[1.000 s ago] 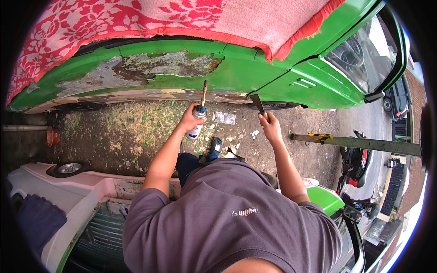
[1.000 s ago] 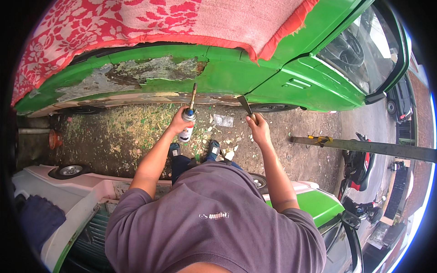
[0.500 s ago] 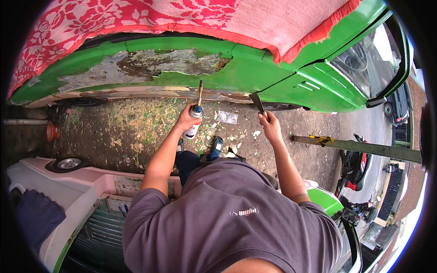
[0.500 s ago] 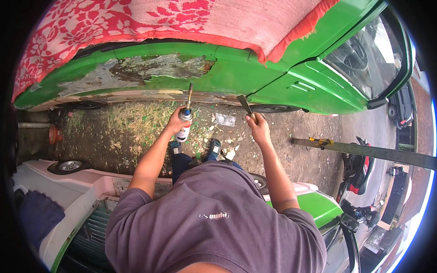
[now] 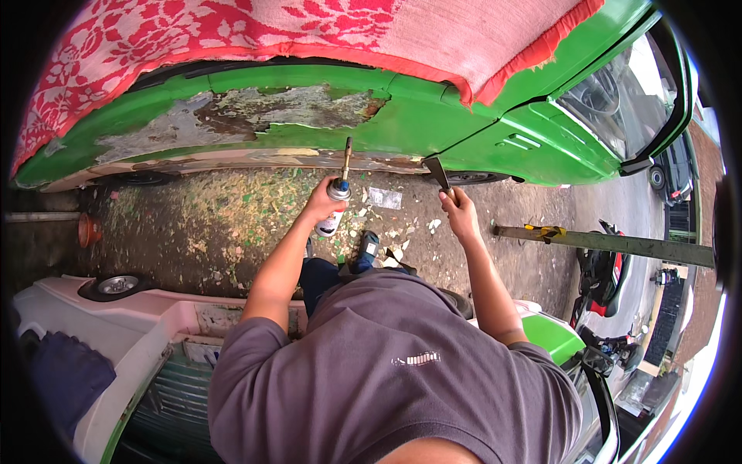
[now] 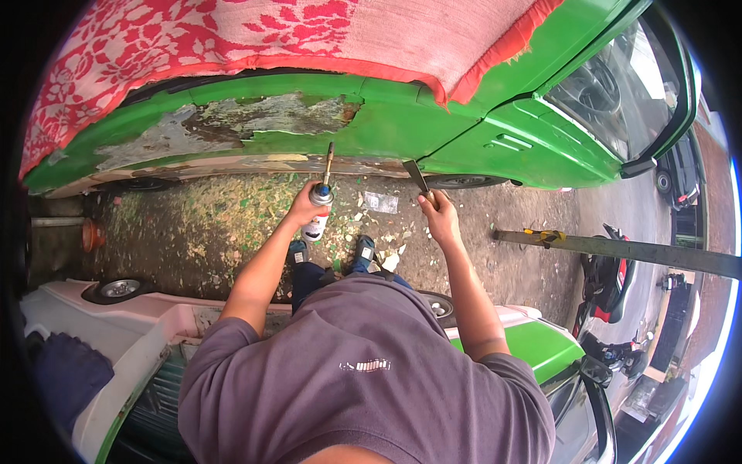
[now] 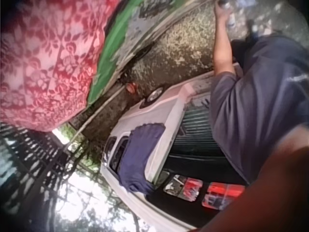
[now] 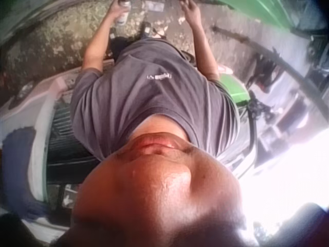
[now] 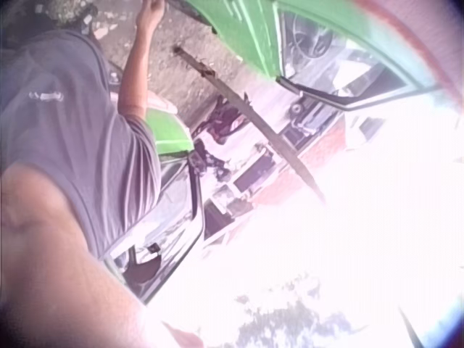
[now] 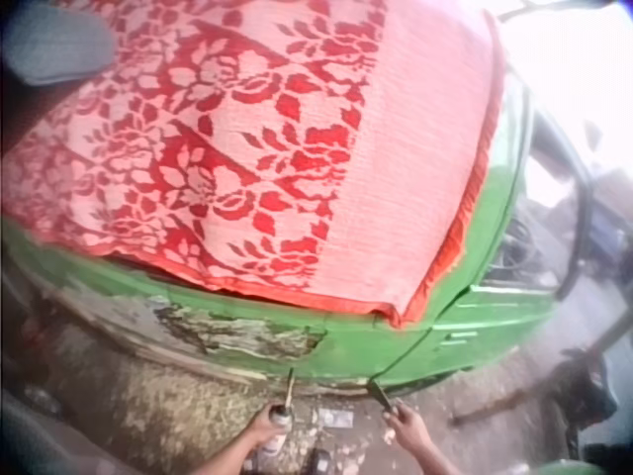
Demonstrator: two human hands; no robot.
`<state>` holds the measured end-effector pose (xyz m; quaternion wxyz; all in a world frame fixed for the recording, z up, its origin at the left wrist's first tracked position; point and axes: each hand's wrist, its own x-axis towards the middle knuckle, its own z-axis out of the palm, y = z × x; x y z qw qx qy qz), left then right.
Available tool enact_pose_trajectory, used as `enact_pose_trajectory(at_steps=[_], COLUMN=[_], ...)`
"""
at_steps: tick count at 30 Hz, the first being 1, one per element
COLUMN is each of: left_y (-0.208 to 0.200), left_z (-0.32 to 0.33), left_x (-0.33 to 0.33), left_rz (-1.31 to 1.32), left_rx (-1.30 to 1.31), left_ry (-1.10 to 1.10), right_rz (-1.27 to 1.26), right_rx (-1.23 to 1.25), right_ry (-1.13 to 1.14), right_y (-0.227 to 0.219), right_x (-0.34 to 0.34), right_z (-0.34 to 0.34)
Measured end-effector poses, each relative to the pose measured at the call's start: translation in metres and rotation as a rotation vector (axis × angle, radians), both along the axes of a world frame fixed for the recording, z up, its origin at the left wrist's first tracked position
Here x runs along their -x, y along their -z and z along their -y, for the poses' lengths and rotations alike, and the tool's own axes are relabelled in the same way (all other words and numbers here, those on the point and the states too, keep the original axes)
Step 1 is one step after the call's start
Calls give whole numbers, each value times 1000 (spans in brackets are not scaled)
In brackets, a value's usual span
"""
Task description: The person uses a spray can and a scraper to treat a damaged area on the side of a green car, then switches to a hammer and a small tool to tap and scrape the same spot repeatedly. The work is performed outdoors with a patterned cloth covering part of the car.
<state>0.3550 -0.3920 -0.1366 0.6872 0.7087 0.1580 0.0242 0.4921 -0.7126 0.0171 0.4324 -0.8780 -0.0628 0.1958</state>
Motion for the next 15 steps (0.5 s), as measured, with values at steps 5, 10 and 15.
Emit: enact_pose_trajectory(at_steps=[5, 10, 15], left_y=[5, -6, -12], left_z=[6, 15, 21], left_x=[-9, -20, -24], left_rz=[2, -14, -2], left_rx=[-4, -25, -9], left_ry=[29, 64, 74], right_rz=[-24, -12, -12], right_rx=[10, -17, -46], right_ry=[18, 47, 41], right_y=[2, 7, 7], right_x=[-2, -4, -6], right_z=[8, 14, 16])
